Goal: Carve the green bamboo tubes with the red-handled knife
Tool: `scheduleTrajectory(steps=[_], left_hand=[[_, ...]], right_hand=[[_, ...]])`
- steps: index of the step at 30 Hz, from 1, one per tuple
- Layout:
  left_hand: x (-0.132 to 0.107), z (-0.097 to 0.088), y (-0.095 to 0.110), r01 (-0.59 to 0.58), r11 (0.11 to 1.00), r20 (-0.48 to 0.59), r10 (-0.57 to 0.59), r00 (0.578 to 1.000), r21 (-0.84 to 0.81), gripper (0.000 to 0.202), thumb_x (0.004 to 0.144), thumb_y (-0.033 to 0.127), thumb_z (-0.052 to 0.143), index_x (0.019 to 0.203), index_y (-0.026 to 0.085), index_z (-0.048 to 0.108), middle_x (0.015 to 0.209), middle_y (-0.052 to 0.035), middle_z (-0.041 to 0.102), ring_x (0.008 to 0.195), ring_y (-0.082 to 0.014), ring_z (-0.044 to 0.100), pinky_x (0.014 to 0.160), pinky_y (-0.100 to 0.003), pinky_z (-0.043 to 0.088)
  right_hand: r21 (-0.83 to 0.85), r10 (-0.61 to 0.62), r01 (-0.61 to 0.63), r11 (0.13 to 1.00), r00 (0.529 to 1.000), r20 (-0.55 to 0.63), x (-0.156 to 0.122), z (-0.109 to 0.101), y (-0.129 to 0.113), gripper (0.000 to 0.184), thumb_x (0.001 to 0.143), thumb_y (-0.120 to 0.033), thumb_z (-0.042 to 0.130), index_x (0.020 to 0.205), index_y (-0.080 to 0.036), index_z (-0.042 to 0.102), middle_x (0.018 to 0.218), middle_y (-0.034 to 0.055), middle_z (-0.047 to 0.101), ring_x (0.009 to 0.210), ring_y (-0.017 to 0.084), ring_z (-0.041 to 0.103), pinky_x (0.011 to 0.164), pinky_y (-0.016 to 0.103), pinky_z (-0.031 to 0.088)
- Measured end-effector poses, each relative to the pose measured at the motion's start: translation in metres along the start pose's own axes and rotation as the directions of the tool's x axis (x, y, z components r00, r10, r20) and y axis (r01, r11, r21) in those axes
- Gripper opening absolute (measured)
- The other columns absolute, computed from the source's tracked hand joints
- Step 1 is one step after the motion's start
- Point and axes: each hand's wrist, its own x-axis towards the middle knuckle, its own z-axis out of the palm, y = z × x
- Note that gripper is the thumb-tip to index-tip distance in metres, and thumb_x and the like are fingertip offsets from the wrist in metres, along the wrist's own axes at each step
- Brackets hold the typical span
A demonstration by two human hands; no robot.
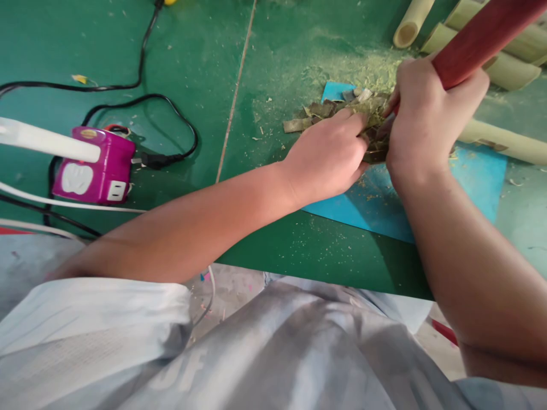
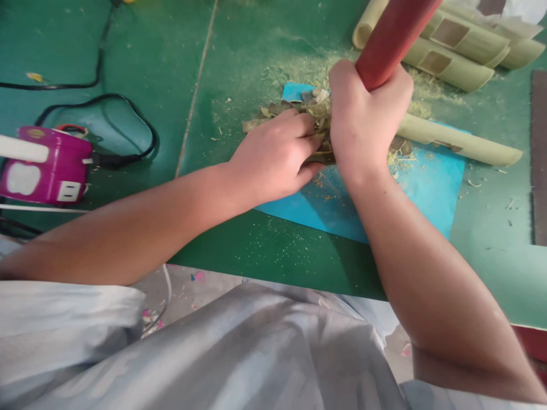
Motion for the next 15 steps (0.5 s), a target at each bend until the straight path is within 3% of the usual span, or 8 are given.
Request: scheduleTrajectory(steps=[6, 15], left_hand=[[-0.0008, 0.0052, -0.0030, -0.041, 0.999, -0.076, 0.041, 0.996, 0.002, 0.031, 0.094, 0.026, 0.052, 0.109, 0.010, 0.073, 0.115, -0.0165, 0.067, 0.110, -0.0303, 0.061, 0.088, -0.040, 0.052], [0.0016, 0.0046, -0.0012, -0.048, 0.999, -0.046, 0.047, 0.998, -0.012, 0.032, 0.097, 0.026, 0.050, 0.110, 0.009, 0.074, 0.113, -0.0178, 0.067, 0.115, -0.0321, 0.060, 0.092, -0.042, 0.052]], right_hand=[[-0.017, 0.006, -0.006, 1.000, 1.000, 0.001, -0.0005, -0.0011, -0.0004, 0.037, 0.071, -0.003, 0.054, 0.051, -0.026, 0.034, 0.052, -0.0057, 0.025, 0.047, 0.008, 0.030, 0.047, 0.027, 0.023], [-0.043, -0.006, 0.009, 0.999, 0.997, 0.077, -0.0020, -0.0016, -0.0059, 0.034, 0.071, -0.009, 0.056, 0.051, -0.027, 0.035, 0.052, -0.0056, 0.024, 0.049, 0.009, 0.029, 0.048, 0.029, 0.024]])
